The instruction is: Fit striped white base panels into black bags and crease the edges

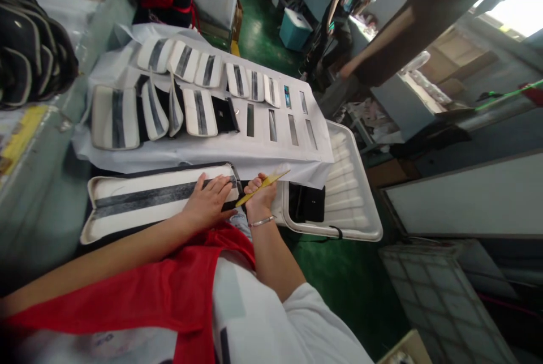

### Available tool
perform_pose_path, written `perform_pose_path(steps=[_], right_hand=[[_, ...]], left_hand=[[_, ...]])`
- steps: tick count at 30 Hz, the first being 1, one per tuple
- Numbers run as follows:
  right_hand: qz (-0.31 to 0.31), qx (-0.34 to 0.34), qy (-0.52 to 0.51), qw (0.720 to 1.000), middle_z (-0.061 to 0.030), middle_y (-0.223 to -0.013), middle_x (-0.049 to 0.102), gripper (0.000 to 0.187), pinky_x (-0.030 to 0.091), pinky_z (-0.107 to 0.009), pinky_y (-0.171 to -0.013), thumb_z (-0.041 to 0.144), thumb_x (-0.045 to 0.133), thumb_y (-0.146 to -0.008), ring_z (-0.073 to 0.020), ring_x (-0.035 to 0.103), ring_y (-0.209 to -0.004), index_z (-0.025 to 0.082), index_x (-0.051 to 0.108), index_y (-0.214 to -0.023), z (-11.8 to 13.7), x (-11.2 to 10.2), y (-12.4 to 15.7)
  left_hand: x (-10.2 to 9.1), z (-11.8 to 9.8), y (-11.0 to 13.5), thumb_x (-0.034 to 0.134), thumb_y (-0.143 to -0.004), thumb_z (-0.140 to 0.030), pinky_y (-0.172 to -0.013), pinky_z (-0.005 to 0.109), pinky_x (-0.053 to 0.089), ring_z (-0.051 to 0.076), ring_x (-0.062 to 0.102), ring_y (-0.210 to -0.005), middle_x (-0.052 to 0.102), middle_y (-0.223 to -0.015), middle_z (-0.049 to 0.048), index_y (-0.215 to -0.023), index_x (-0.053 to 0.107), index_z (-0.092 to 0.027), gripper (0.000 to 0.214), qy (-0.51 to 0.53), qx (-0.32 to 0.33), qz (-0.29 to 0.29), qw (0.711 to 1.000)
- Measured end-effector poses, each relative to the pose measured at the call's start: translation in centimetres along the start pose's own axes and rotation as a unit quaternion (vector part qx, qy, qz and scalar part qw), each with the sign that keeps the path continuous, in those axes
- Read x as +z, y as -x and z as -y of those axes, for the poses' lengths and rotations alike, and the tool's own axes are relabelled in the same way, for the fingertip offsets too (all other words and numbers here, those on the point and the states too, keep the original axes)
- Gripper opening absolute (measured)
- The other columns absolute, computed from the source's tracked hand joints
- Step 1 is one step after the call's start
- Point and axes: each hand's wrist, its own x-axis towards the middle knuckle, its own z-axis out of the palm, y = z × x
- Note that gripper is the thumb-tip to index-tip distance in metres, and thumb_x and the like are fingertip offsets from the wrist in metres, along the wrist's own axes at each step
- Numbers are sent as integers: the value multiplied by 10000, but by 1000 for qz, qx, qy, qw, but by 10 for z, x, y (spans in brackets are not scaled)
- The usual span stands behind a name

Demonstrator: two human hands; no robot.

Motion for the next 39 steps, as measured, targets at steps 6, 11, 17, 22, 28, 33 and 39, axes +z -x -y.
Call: perform_pose_path(steps=[6, 11, 17, 22, 28, 33, 39], right_hand=[[35, 10, 58, 998, 92, -448, 270, 260, 201, -157, -341, 308, 323, -861, -54, 227, -335, 179, 461, -682, 15, -32, 8], [22, 28, 128, 991, 95, -410, 282, 409, 183, -157, -312, 490, 362, -885, -50, 217, -312, 170, 495, -667, 8, -69, 15], [104, 85, 146, 980, 91, -428, 323, 496, 249, -154, -328, 629, 445, -812, -43, 262, -334, 154, 535, -702, 0, -79, 16], [184, 142, 130, 964, 68, -550, 505, 331, 418, -182, -412, 426, 698, -702, -69, 458, -440, 162, 552, -837, 8, -76, 21], [239, 147, 238, 930, -39, -805, 674, 370, 533, -248, -528, 259, 750, -657, -140, 632, -578, 130, 590, -965, 23, -103, 26], [295, 200, 288, 889, -66, -782, 682, 334, 438, -210, -358, 273, 647, -746, -127, 571, -416, 148, 547, -1039, 47, -105, 18], [347, 260, 303, 849, -78, -756, 677, 347, 424, -198, -377, 263, 606, -780, -117, 553, -422, 145, 526, -1097, 58, -102, 10]], left_hand=[[-6, -16, -13, 642, -734, -470, -1082, 537, 190, 324, 472, -1104, 581, -1110, 159, -1039, 600, -128, 460, -58, -4, -5, 998], [-1, -22, -13, 610, -758, -427, -1028, 507, 286, 333, 438, -1114, 537, -1144, 180, -1013, 592, -133, 389, -46, -20, -27, 998], [5, -24, -12, 603, -770, -382, -1052, 505, 271, 352, 408, -1170, 500, -1217, 207, -1067, 572, -96, 414, -61, -11, -31, 998], [8, -23, -15, 585, -787, -377, -1064, 513, 263, 365, 406, -1194, 496, -1241, 219, -1110, 551, -81, 439, -60, -9, -20, 998], [13, -15, -11, 609, -758, -346, -1073, 512, 264, 341, 412, -1206, 493, -1251, 205, -1263, 410, -68, 610, -8, -12, -34, 999], [14, -13, -10, 628, -735, -327, -1091, 477, 260, 313, 409, -1213, 453, -1295, 194, -1373, 247, -69, 787, 23, -17, -44, 999], [10, -15, -10, 618, -711, -257, -1110, 488, 233, 310, 386, -1233, 469, -1269, 180, -1260, 400, -94, 612, 19, -25, -22, 999]])
